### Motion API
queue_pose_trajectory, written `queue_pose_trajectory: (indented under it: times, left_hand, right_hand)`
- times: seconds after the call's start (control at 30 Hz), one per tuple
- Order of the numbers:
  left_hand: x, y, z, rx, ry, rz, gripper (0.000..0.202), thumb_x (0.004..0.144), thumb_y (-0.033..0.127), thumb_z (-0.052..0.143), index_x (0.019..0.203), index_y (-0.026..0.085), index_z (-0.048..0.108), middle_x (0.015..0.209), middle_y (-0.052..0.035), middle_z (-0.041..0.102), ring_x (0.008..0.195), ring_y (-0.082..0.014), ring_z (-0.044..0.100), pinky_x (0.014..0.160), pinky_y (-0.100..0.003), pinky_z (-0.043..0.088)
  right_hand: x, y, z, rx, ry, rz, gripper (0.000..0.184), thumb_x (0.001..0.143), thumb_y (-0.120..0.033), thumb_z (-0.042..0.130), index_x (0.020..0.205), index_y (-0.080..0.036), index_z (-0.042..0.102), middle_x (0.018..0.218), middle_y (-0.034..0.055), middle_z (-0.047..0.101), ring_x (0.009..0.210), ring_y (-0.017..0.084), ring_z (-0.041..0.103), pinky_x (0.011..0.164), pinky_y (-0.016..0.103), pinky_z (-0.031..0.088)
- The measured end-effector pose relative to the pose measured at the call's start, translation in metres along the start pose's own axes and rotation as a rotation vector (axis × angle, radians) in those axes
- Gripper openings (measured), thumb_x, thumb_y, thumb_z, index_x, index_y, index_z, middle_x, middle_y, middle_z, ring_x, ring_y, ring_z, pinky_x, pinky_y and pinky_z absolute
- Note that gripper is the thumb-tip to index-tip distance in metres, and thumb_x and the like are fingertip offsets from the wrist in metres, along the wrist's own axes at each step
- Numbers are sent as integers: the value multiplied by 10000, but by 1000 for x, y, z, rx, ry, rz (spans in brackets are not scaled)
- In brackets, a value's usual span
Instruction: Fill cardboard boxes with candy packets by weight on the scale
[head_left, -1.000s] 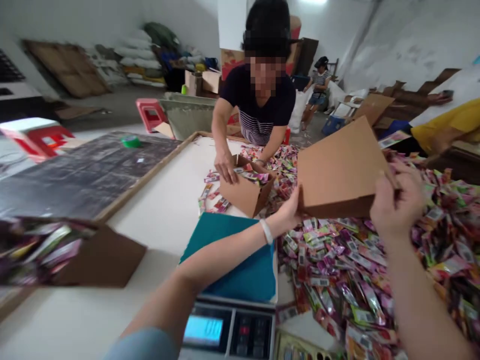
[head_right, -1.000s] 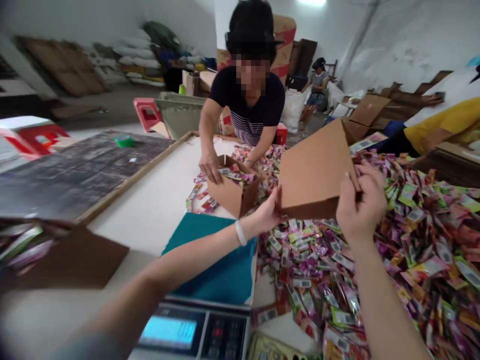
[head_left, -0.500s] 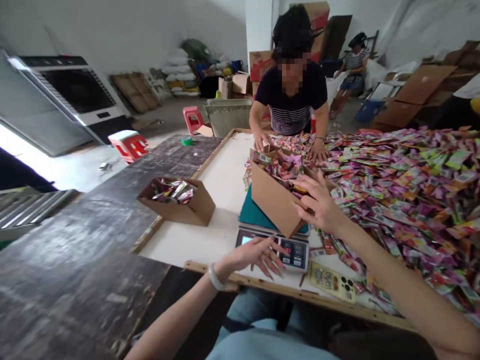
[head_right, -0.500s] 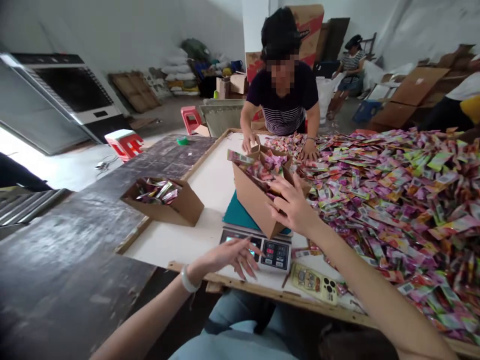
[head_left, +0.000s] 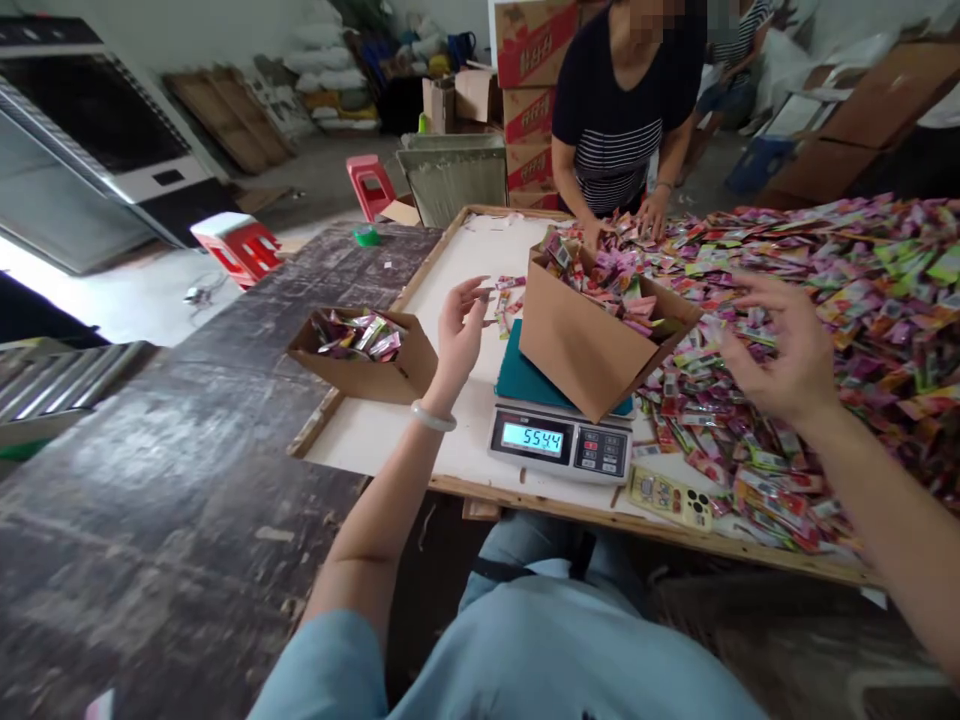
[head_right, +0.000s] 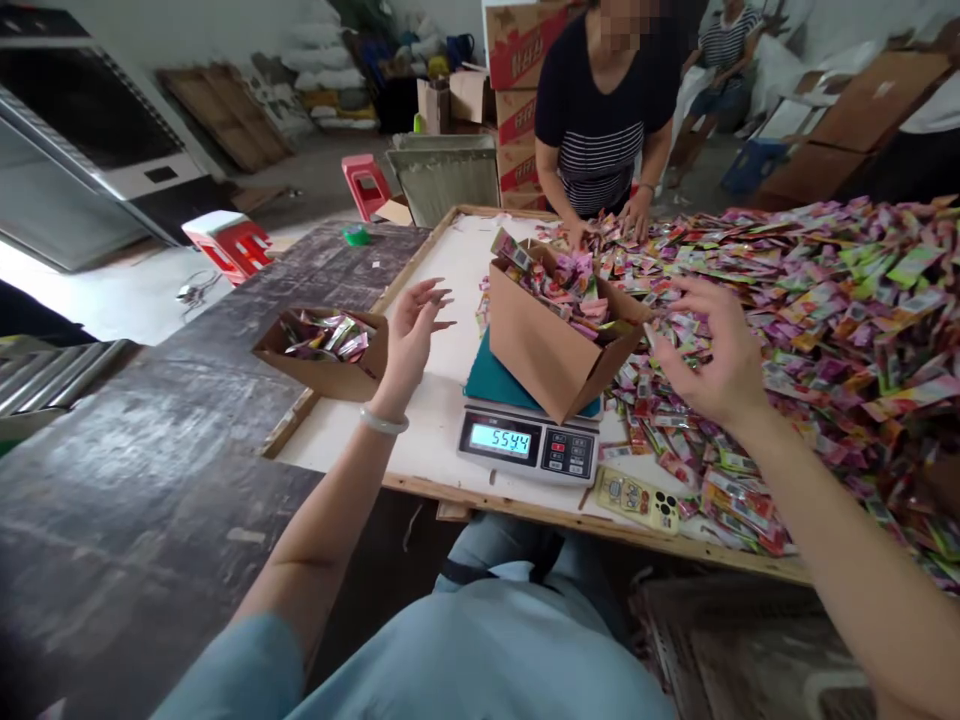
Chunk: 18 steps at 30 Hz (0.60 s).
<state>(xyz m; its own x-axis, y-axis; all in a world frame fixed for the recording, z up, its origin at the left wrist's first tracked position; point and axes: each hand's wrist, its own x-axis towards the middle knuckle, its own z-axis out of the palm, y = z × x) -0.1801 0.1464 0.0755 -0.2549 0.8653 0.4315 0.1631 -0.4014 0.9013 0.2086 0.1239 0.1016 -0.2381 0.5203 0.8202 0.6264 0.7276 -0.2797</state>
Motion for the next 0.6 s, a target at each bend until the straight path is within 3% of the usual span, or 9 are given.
queue_pose_trajectory:
  times: [0.13, 0.23, 0.3, 0.37, 0.5, 0.6]
  left_hand:
    - [17, -13, 12, 42, -42, 60, 420, 983, 499, 635, 1300, 224, 621, 1379, -129, 690, 1250, -228, 678, 962, -324, 615]
    - [30, -15, 23, 62, -80, 135, 458, 1017, 560, 584, 1341, 237, 596, 1481, -148, 637, 1363, -256, 623, 1101, -399, 554]
    - [39, -16, 30, 76, -111, 177, 520, 1009, 611, 586, 1364, 230, 585, 1513, -166, 609, 1416, -277, 589, 1176, -439, 496]
    - [46, -18, 35, 95, -128, 193, 572, 994, 651, 596, 1381, 231, 579, 1516, -172, 601, 1434, -291, 575, 1214, -455, 459]
    - [51, -20, 40, 109, -123, 212, 609, 988, 689, 574, 1413, 252, 573, 1541, -162, 575, 1459, -303, 546, 1192, -463, 486]
    - [50, -19, 41, 107, -95, 213, 608, 981, 684, 588, 1409, 252, 594, 1522, -164, 591, 1434, -304, 562, 1157, -456, 527]
  right_hand:
    - [24, 14, -5, 94, -74, 88, 496, 885, -418, 766, 1312, -236, 590, 1391, 140, 651, 1311, 247, 666, 1121, 444, 585]
    - [63, 17, 7, 155, -304, 101, 683, 839, -502, 828, 1405, -234, 557, 1294, 103, 692, 1050, 181, 747, 945, 336, 656]
    - [92, 14, 24, 127, -514, 13, 734, 812, -570, 844, 1417, -242, 587, 1306, 85, 694, 1078, 208, 741, 982, 391, 653]
    - [117, 10, 43, 83, -624, -89, 726, 798, -600, 849, 1399, -253, 636, 1361, 68, 677, 1229, 269, 696, 1113, 498, 593]
    - [147, 19, 63, 128, -673, -166, 759, 740, -675, 860, 1347, -253, 691, 1351, 38, 681, 1264, 270, 683, 1146, 500, 576]
    - [142, 58, 49, 129, -629, -84, 628, 857, -676, 744, 1265, -201, 710, 1311, 36, 692, 1200, 210, 703, 1098, 459, 595]
